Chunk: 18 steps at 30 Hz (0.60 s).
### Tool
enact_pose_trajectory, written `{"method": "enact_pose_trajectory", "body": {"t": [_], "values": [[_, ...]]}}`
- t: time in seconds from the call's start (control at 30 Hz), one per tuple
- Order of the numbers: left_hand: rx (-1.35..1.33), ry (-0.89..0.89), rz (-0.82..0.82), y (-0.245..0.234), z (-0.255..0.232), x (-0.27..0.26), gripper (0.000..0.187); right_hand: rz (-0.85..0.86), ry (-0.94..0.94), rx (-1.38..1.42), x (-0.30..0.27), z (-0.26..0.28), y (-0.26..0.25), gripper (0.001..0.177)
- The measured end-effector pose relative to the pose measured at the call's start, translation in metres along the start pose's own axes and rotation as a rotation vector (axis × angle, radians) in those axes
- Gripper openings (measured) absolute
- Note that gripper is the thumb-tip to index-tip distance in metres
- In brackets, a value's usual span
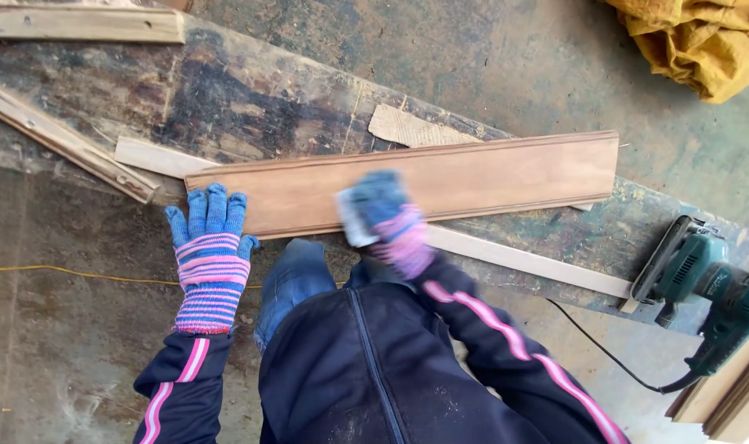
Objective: Manually sand a piece of wooden trim using sandpaper.
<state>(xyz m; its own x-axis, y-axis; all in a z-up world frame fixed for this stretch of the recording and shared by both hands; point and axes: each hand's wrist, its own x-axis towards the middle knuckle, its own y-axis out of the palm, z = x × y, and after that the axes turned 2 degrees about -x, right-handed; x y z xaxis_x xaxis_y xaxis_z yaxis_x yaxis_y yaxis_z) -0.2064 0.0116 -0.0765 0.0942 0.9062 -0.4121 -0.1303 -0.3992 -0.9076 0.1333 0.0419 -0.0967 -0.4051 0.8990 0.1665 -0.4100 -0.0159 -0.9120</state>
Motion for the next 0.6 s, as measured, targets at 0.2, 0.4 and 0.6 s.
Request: {"method": "enact_pose_trajectory", "body": {"t": [0.2,0.4,0.6], "values": [[-0.016,-0.010,-0.015,-0.002,-0.004,0.000,0.083,0.039,-0.105,0.132,-0.024,-0.055,-0.013,0.056],[-0.001,-0.011,-0.019,-0.001,-0.002,-0.003,0.084,-0.244,0.679,-0.170,-0.186,-0.269,-0.023,0.027],[0.043,-0.002,0.001,-0.002,-0.002,-0.003,0.084,-0.072,-0.009,0.045,-0.051,-0.009,-0.013,0.047]]}}
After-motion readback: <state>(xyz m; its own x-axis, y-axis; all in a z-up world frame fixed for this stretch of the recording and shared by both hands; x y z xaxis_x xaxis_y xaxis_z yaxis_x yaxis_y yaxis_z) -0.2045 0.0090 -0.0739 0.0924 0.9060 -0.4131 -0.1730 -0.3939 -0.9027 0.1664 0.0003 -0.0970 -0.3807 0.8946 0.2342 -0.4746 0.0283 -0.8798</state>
